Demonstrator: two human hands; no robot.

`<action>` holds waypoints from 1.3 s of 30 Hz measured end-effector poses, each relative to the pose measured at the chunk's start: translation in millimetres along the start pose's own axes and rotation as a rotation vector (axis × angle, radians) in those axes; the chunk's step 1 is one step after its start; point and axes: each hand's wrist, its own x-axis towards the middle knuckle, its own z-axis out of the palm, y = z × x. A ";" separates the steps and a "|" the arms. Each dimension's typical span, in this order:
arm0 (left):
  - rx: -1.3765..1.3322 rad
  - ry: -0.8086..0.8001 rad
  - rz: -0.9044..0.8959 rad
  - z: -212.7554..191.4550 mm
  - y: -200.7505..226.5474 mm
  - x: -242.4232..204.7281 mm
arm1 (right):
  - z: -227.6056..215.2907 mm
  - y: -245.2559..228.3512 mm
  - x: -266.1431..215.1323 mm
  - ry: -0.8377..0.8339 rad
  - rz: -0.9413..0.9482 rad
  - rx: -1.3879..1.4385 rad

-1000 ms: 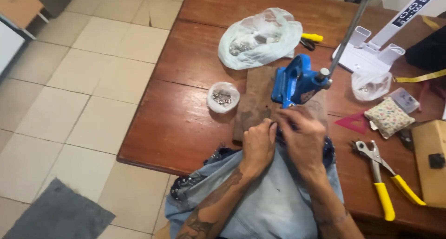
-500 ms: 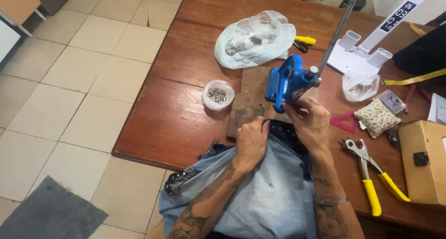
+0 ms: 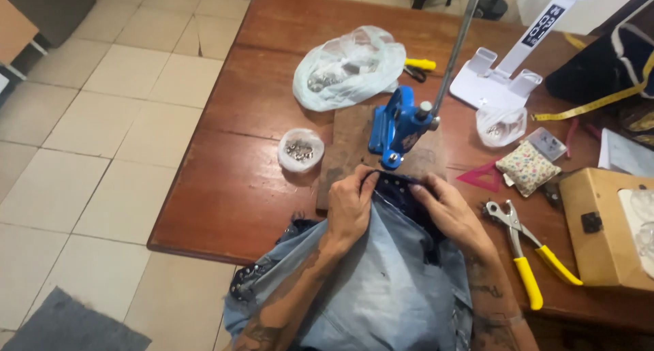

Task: The person places metal rivets into pre-punched holes on a piece of dark denim fabric. They position the fabric under a blue manual rivet press and pull the lever down to secure each rivet. The person repeats this process for multiple rivets along the edge of the fabric.

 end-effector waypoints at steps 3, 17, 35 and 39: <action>0.015 -0.026 -0.009 5.3 -13.0 20.1 | 21.3 4.3 18.4 0.167 0.086 0.402; 0.124 -0.080 -0.187 10.0 -8.1 92.0 | 37.9 -7.9 80.0 0.329 0.187 1.046; 0.073 -0.054 -0.155 5.1 12.4 75.7 | 35.5 -14.9 73.2 0.378 0.149 0.971; 0.063 -0.046 -0.159 5.0 18.3 75.5 | 36.8 -6.4 78.0 0.379 0.175 0.956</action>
